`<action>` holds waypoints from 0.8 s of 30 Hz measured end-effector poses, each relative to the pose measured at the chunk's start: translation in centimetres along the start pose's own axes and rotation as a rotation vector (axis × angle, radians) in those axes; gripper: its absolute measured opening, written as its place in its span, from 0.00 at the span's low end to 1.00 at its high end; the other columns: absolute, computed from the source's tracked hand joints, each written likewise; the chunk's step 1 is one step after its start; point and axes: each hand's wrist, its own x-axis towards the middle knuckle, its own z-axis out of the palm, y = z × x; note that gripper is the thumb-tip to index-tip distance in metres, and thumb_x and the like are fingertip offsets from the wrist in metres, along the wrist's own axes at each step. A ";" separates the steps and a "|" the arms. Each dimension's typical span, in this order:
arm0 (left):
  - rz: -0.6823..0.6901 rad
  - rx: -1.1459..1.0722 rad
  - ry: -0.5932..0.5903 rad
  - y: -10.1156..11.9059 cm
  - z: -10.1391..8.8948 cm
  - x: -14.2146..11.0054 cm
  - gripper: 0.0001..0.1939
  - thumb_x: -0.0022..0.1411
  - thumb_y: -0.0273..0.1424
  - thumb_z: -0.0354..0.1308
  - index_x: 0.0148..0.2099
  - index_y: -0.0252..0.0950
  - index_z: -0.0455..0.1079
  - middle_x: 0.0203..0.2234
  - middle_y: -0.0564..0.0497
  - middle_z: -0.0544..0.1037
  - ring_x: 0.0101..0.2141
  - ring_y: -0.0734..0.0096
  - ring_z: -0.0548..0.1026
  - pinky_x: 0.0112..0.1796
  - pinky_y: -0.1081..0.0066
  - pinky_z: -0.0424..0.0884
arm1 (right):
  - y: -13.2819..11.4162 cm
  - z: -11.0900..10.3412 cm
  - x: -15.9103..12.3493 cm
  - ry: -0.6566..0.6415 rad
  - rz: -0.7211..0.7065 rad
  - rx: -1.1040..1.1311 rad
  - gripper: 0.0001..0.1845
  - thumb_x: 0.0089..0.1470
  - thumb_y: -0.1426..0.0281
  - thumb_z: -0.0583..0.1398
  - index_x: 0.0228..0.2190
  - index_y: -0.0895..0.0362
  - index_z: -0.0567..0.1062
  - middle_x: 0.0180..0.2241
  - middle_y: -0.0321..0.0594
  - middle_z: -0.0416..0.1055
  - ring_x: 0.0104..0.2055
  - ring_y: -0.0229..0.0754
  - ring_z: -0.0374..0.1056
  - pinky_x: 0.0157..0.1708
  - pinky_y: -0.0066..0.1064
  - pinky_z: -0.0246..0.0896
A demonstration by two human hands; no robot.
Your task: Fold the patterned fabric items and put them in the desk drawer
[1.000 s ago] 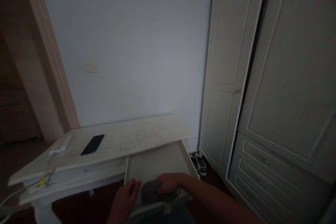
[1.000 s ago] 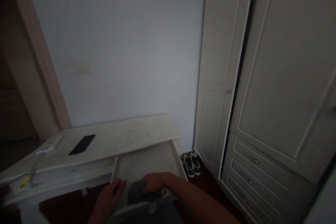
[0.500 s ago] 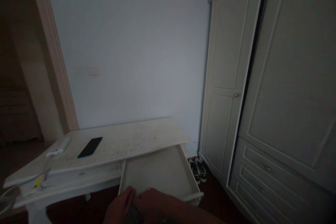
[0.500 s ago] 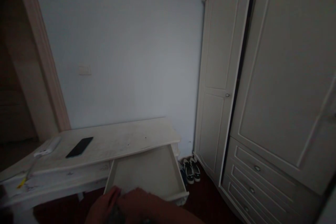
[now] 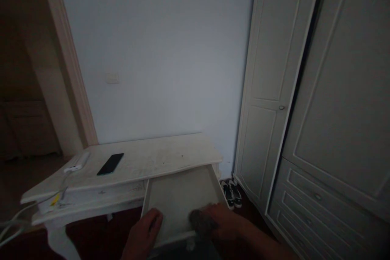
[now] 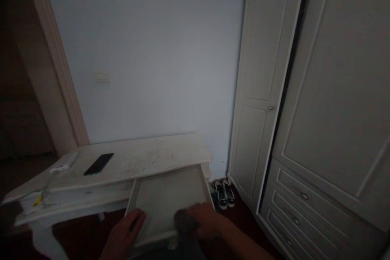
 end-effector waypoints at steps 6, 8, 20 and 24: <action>0.030 -0.215 0.127 -0.8 -0.6 0.3 0.30 0.70 0.59 0.47 0.53 0.44 0.79 0.53 0.47 0.83 0.56 0.57 0.79 0.61 0.59 0.73 | -11.2 8.3 8.1 -0.033 -0.287 -0.160 0.44 0.49 0.51 0.69 0.62 0.58 0.71 0.53 0.57 0.79 0.54 0.67 0.75 0.61 0.63 0.60; 0.035 -0.244 0.136 -0.9 -0.7 0.4 0.34 0.68 0.62 0.47 0.53 0.44 0.79 0.55 0.45 0.82 0.59 0.55 0.78 0.64 0.55 0.70 | -14.2 10.4 10.3 0.023 -0.364 -0.190 0.37 0.53 0.54 0.67 0.59 0.59 0.74 0.57 0.61 0.76 0.59 0.68 0.71 0.63 0.67 0.57; 0.107 0.077 -0.074 -0.7 0.6 0.4 0.21 0.71 0.51 0.53 0.51 0.48 0.81 0.47 0.50 0.87 0.48 0.59 0.83 0.55 0.60 0.74 | -3.5 4.0 1.3 -0.090 -0.265 -0.006 0.51 0.49 0.52 0.69 0.69 0.52 0.62 0.62 0.54 0.71 0.63 0.66 0.67 0.66 0.59 0.53; 0.111 0.091 -0.117 -0.6 0.6 0.4 0.23 0.74 0.50 0.49 0.51 0.47 0.81 0.47 0.50 0.87 0.46 0.62 0.82 0.52 0.63 0.73 | -1.9 1.3 -0.3 -0.131 -0.121 0.130 0.50 0.48 0.43 0.68 0.66 0.49 0.67 0.65 0.50 0.70 0.63 0.64 0.67 0.65 0.53 0.55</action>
